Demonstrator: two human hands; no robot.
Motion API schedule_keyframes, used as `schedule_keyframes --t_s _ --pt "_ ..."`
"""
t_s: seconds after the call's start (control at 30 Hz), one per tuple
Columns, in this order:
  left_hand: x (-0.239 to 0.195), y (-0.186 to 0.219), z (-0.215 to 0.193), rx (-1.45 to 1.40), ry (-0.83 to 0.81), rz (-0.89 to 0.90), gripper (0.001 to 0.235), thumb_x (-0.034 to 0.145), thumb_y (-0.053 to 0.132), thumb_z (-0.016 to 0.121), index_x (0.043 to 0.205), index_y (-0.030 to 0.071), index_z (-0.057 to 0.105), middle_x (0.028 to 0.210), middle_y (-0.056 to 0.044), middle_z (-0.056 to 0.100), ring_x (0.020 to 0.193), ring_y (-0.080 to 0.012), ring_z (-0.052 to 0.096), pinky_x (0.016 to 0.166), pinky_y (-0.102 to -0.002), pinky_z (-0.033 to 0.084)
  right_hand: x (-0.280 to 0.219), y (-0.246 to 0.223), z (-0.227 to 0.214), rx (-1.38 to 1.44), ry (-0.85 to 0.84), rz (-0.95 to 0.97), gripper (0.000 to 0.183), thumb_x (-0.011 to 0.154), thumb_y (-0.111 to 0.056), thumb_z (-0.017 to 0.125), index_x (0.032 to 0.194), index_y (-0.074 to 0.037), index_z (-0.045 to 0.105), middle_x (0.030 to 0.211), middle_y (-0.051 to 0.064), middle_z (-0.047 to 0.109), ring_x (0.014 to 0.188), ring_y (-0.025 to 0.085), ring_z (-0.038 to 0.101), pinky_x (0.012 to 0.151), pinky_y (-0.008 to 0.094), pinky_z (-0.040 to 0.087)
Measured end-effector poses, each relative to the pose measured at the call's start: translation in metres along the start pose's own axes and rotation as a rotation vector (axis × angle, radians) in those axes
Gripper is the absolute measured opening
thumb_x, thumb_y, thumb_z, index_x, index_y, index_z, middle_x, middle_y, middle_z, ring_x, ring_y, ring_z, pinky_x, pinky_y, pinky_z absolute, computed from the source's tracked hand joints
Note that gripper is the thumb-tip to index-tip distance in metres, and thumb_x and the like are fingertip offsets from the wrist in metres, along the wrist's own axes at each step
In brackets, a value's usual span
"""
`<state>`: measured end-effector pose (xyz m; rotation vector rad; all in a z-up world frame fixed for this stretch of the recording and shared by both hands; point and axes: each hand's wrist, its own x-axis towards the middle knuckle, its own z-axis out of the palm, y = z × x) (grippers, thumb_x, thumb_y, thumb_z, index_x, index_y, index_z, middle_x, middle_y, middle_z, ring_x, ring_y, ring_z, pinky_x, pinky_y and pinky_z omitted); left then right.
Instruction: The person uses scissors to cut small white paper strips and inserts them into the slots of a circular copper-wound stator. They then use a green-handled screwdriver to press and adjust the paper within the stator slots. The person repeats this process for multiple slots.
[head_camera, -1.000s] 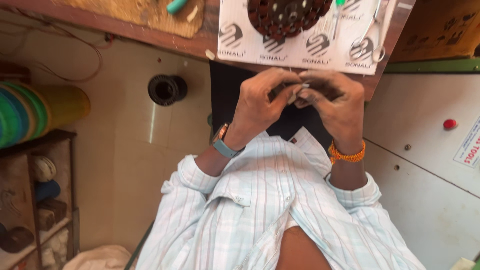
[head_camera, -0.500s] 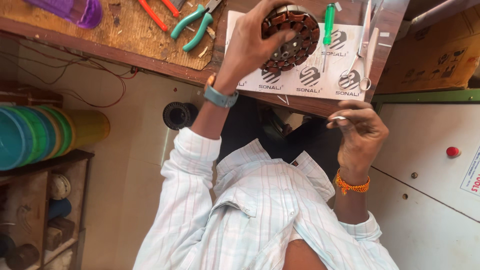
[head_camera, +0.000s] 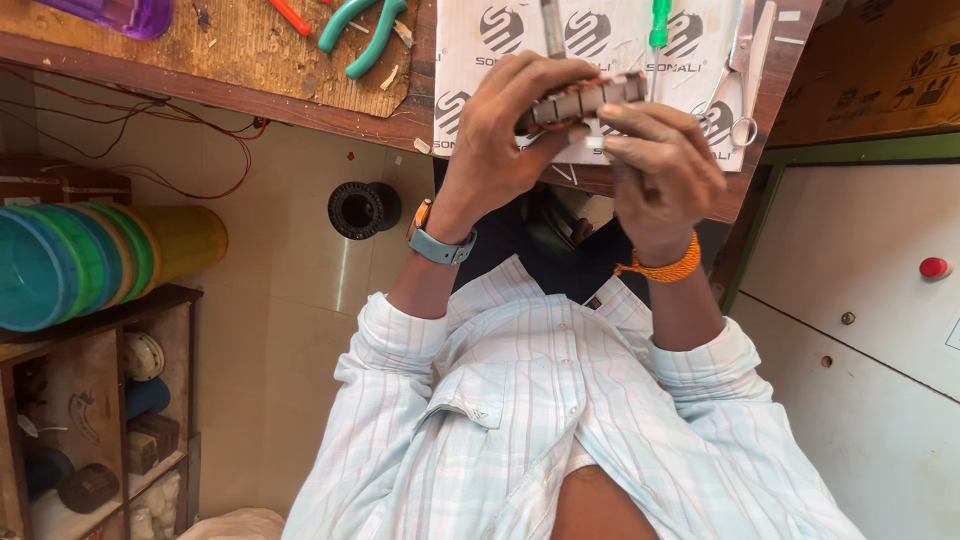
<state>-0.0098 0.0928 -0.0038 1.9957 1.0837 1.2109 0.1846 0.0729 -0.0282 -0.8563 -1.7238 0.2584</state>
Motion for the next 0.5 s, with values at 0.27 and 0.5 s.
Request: schedule_keyframes --t_s 0.27,0.5 --pt "0.000 -0.001 0.002 -0.048 0.082 -0.044 0.043 0.091 0.002 0.082 0.129 0.012 0.066 0.108 -0.004 0.069 0.099 -0.0197 0.067 0.084 -0.030 0.056 -0.006 0.000 0.020 -0.106 0.042 -0.079 0.020 0.087 0.003 0.084 0.096 -0.003 0.068 0.118 0.013 0.074 0.102 0.032 0.067 0.086 0.039 0.058" --pt "0.004 -0.002 -0.007 -0.065 0.054 -0.091 0.044 0.090 0.005 0.084 0.130 0.011 0.065 0.113 -0.006 0.071 0.106 -0.0222 0.067 0.094 -0.034 0.056 -0.014 0.020 0.026 -0.041 -0.025 0.005 0.021 0.090 0.011 0.080 0.101 0.000 0.067 0.113 0.014 0.074 0.080 0.025 0.071 0.068 0.034 0.055"
